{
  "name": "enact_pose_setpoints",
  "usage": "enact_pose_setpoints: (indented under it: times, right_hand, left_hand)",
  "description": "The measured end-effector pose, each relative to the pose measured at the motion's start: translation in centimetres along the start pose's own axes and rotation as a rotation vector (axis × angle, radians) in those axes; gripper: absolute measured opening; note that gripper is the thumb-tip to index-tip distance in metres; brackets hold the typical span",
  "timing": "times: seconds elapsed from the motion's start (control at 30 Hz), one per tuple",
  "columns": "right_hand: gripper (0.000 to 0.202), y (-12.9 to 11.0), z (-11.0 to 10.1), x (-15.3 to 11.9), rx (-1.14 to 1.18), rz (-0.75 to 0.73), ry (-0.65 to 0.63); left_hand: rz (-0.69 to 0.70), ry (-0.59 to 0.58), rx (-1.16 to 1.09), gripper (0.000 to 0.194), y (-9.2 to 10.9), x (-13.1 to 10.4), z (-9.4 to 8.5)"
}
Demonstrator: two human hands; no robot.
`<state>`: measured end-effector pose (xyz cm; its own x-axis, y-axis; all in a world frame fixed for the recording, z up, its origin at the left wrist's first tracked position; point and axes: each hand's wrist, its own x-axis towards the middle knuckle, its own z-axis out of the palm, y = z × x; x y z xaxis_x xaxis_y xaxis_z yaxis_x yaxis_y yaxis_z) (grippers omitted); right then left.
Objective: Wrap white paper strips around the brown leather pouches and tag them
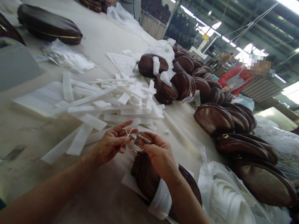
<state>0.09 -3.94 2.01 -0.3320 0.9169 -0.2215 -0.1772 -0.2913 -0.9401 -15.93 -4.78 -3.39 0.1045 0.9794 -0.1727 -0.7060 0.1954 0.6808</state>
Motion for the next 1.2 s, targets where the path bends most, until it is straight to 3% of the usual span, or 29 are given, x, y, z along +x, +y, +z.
enact_pose_setpoints:
  times: [0.07, 0.17, 0.33, 0.47, 0.57, 0.63, 0.73, 0.83, 0.9, 1.0, 1.2]
  right_hand:
    - [0.021, 0.7, 0.4, 0.0, -0.069, 0.022, 0.033]
    - [0.028, 1.3, 1.2, 0.1, -0.171, 0.036, 0.087]
    - [0.031, 0.9, 2.8, 0.7, -0.44, -0.096, 0.112]
    - [0.026, 0.7, 3.7, 1.1, -0.414, -0.097, 0.025]
    - [0.025, 0.7, 3.7, 1.0, -0.404, -0.068, 0.027]
    - [0.033, 0.7, 3.3, 0.9, -0.383, -0.044, 0.089]
    - [0.04, 0.7, 2.0, 1.0, -0.39, -0.056, 0.283]
    - [0.027, 0.9, 0.6, 1.0, -0.537, -0.138, 0.359]
    - [0.023, 0.9, -0.2, 0.7, -0.663, -0.191, 0.348]
    - [0.028, 0.7, -0.5, 0.1, -0.776, -0.195, 0.307]
    - [0.035, 0.2, 1.7, -0.7, -0.692, -0.125, -0.083]
  left_hand:
    - [0.072, 0.023, 0.032, 0.074, 0.0, 0.1, 0.0]
    - [0.148, 0.001, 0.084, 0.074, 0.0, 0.2, -0.1]
    - [0.202, -0.078, 0.273, 0.078, 0.1, -0.3, -0.1]
    - [0.269, -0.134, 0.408, 0.065, -0.1, -0.5, -0.3]
    - [0.277, -0.133, 0.436, 0.061, -0.1, -0.4, -0.4]
    - [0.274, -0.116, 0.443, 0.058, -0.1, -0.4, -0.5]
    - [0.28, -0.03, 0.441, 0.056, 0.1, -0.3, -0.4]
    - [0.316, 0.106, 0.365, 0.053, 0.6, -0.2, -0.4]
    - [0.349, 0.159, 0.213, 0.05, 1.3, 0.0, -0.6]
    - [0.32, 0.144, -0.074, 0.047, 2.4, 0.4, -1.3]
    - [0.135, -0.015, -0.326, 0.051, 2.1, 0.3, -1.7]
